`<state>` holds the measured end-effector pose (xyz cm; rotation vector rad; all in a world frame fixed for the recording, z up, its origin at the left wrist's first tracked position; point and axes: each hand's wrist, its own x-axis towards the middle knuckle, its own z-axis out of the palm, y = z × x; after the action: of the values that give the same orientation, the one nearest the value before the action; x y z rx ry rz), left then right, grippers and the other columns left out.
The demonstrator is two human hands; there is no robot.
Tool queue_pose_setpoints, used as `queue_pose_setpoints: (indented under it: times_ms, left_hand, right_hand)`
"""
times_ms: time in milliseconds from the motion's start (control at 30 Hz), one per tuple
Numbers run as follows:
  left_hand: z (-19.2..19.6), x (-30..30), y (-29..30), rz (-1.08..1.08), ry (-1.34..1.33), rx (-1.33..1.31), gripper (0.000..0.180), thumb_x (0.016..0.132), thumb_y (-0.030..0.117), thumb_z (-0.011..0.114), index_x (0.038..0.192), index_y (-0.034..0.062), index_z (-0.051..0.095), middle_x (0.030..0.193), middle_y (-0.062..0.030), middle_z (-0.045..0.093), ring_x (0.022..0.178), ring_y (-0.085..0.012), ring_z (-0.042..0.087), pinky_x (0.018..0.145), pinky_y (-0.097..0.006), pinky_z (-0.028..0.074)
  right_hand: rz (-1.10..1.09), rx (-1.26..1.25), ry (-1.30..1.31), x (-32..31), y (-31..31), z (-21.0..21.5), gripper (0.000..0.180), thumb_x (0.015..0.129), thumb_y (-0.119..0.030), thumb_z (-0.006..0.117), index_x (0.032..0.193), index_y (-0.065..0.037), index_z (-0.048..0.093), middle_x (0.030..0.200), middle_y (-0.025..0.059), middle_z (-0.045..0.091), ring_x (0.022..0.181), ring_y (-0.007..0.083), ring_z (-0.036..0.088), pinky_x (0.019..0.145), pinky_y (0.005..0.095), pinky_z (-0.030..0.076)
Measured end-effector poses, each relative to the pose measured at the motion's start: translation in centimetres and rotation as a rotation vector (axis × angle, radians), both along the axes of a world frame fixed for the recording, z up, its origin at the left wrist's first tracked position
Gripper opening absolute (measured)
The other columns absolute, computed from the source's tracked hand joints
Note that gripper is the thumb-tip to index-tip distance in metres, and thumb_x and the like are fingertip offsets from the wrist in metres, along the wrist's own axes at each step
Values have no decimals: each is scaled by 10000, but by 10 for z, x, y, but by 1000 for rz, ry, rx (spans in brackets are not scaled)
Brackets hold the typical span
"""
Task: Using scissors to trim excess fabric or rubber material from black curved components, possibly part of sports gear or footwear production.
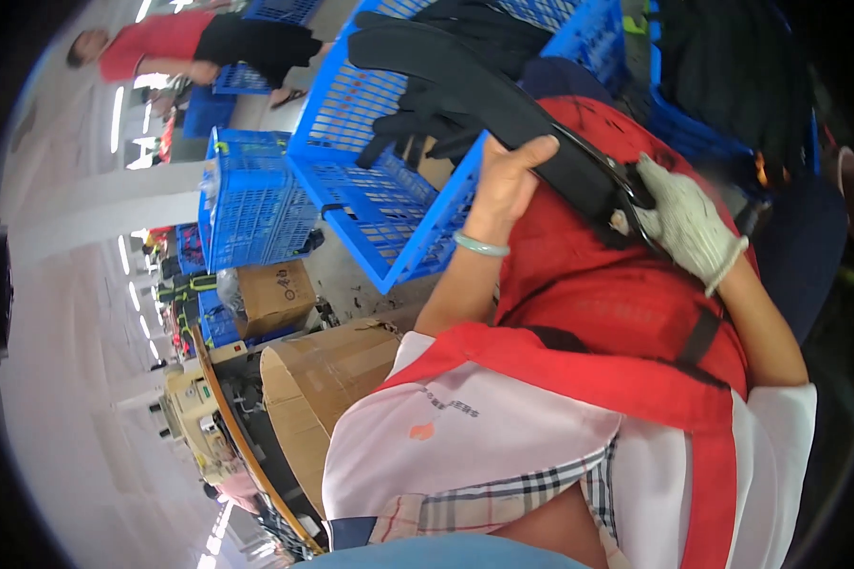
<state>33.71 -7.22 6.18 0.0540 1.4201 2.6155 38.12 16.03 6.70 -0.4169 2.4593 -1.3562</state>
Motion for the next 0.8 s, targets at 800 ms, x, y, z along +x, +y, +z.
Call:
queue_pose_setpoints:
  times_ms: [800]
  left_hand:
    - [1,-4,1,-31,-4,36,294,741,-55,727,988,27,592,924,-51,635,833,-150,621,789,-291,516]
  right_hand:
    - [108,29,277,-1,-5,9,227,902,-186,597,964,22,530,746,106,674,709,225,673,610,305,491]
